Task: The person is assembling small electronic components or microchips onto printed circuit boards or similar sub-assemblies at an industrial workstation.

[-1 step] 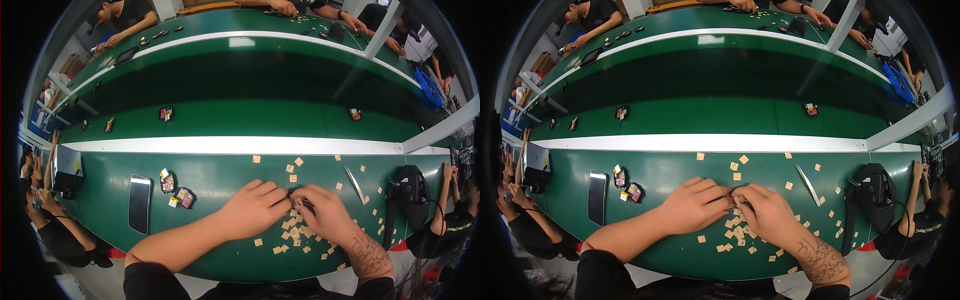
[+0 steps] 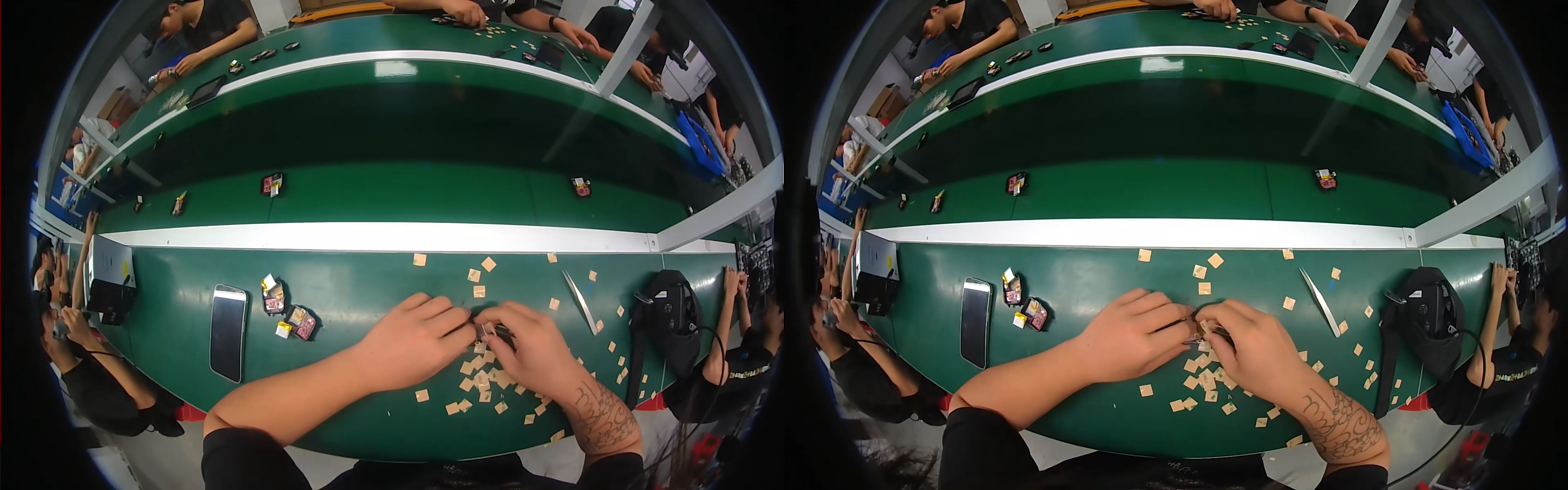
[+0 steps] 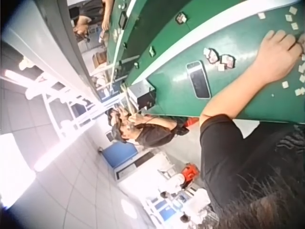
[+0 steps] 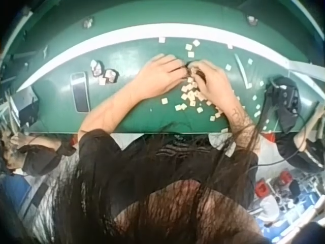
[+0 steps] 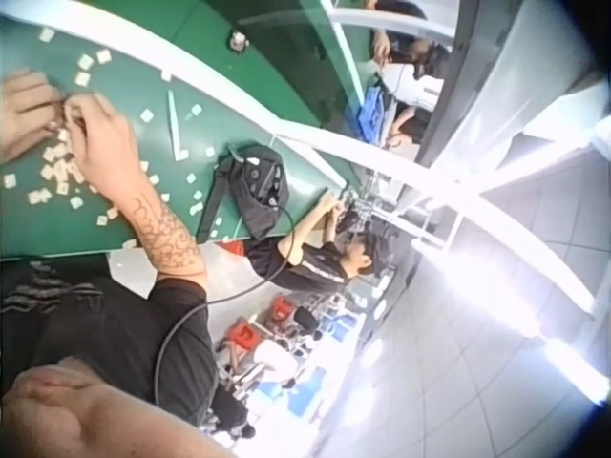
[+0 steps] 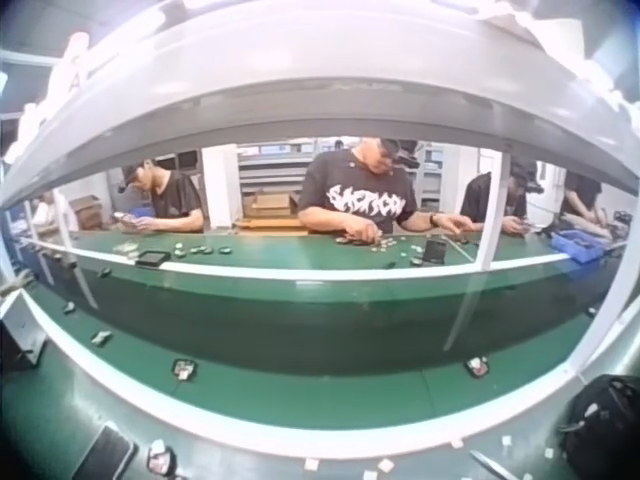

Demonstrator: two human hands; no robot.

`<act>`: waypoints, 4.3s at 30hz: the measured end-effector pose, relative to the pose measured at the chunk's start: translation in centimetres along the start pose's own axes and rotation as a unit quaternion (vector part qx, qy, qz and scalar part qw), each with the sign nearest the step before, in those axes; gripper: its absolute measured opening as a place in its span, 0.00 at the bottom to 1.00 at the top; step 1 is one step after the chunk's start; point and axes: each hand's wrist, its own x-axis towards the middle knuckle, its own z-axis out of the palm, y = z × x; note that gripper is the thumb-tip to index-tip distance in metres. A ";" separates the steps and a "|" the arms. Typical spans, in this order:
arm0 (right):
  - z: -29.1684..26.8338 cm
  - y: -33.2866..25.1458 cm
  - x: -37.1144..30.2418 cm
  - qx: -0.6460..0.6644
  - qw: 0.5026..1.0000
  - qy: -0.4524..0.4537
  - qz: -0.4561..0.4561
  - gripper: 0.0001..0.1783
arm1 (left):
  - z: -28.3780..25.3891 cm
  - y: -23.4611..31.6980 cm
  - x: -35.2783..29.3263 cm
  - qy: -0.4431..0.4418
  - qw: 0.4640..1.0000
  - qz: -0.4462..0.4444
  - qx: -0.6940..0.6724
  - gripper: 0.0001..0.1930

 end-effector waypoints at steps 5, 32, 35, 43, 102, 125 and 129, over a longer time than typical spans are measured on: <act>0.0 0.4 0.1 0.029 0.999 0.019 0.014 0.13 | 0.0 -0.1 0.1 0.007 1.000 -0.008 -0.026 0.15; 0.9 -0.7 0.0 -0.035 0.997 0.046 0.045 0.11 | 0.0 0.4 0.4 0.011 0.997 -0.043 -0.067 0.18; 0.9 -0.8 0.1 -0.040 0.997 0.048 0.049 0.11 | 0.1 0.3 0.3 0.006 0.996 -0.051 -0.074 0.19; 0.7 -0.3 0.8 -0.019 0.997 0.048 0.065 0.05 | -0.3 0.9 1.0 0.032 0.995 -0.057 -0.076 0.19; 1.6 5.5 1.2 0.083 0.975 0.201 -0.036 0.10 | 1.8 -10.3 11.4 0.221 0.907 -0.353 0.054 0.17; 0.4 2.2 0.6 0.065 0.986 0.145 -0.050 0.06 | -4.8 -15.4 2.4 0.005 0.940 -0.281 0.193 0.21; 0.0 2.7 0.0 0.076 0.986 0.148 -0.022 0.06 | -3.5 -8.7 3.8 0.012 0.957 -0.224 0.182 0.20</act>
